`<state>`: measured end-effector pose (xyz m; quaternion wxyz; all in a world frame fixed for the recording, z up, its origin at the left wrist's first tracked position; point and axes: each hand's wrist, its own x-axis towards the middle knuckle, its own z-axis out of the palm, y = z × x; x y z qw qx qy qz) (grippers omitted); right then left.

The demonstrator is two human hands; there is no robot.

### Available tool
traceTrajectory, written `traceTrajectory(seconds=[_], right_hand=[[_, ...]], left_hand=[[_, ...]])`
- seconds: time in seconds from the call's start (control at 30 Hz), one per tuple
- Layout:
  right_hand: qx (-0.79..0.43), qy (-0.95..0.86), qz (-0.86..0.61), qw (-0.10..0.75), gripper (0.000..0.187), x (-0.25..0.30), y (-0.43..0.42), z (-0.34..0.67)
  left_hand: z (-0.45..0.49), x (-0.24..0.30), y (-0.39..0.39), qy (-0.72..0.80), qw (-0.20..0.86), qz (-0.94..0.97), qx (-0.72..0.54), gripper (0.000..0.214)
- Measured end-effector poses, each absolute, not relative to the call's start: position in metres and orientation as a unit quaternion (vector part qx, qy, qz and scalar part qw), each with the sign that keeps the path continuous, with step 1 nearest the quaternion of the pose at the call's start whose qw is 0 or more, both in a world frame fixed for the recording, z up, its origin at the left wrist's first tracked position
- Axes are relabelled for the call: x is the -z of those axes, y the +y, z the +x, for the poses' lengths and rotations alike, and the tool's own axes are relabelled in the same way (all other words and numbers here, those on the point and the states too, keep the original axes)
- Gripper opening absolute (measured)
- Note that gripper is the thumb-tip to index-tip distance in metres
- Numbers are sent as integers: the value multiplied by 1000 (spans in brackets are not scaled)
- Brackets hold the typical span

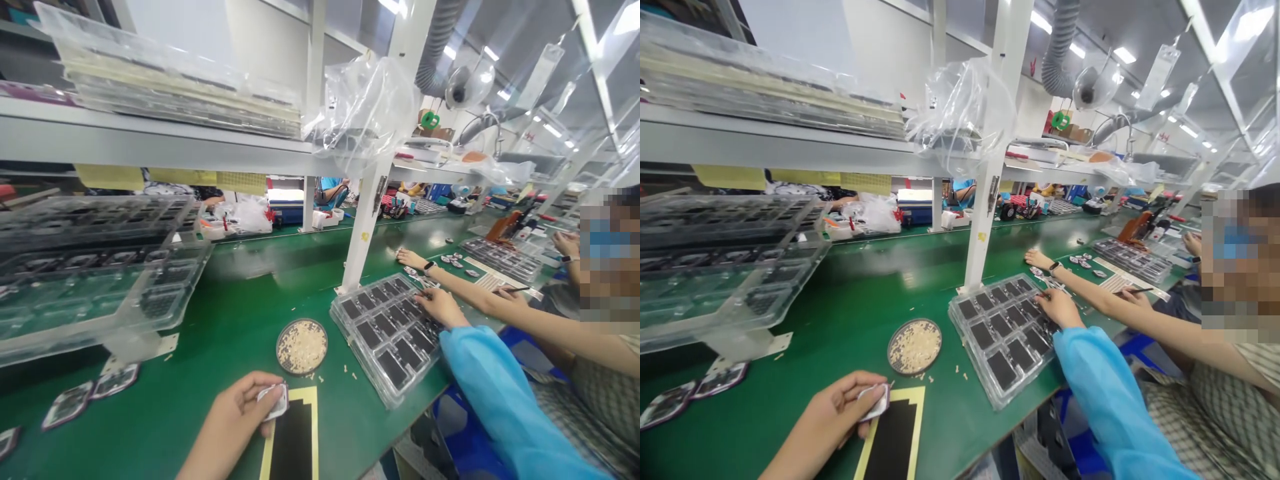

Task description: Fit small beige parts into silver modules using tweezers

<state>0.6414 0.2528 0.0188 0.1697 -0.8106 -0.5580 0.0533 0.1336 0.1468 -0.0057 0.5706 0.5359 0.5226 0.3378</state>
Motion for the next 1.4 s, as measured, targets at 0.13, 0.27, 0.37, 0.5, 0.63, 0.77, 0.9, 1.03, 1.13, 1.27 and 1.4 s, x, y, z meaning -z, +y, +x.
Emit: traceTrajectory(seconds=[0.13, 0.27, 0.37, 0.5, 0.63, 0.77, 0.9, 1.03, 1.13, 1.27, 1.4], right_hand=[[-89, -595, -790, 122, 23, -31, 260, 645], [-77, -591, -796, 104, 17, -50, 262, 641], [-23, -571, -810, 132, 16, -62, 252, 619], [-48, -613, -759, 213, 10, -68, 212, 541], [-347, -667, -554, 358, 14, -53, 154, 433], [-519, -608, -482, 359, 15, -28, 127, 365], [-583, -577, -415, 393, 18, -16, 133, 347], [-553, -572, -464, 390, 30, -11, 141, 345], [-529, -571, -489, 394, 38, -6, 141, 344], [-524, -574, -488, 397, 44, 0, 141, 342], [-522, -577, -491, 392, 51, 2, 143, 339]], left_hand=[[131, 2, 148, 522, 571, 526, -354, 55], [135, -5, 146, 515, 602, 502, -347, 58], [139, -10, 144, 514, 619, 482, -348, 61], [139, -10, 143, 502, 627, 470, -365, 57], [139, -14, 140, 478, 637, 466, -386, 51], [140, -19, 137, 456, 648, 469, -389, 56], [143, -15, 136, 437, 657, 471, -393, 61], [146, -8, 134, 455, 623, 512, -376, 65], [147, -6, 133, 470, 595, 538, -369, 68], [147, -8, 132, 489, 575, 544, -367, 69], [149, -10, 131, 519, 531, 559, -369, 62]])
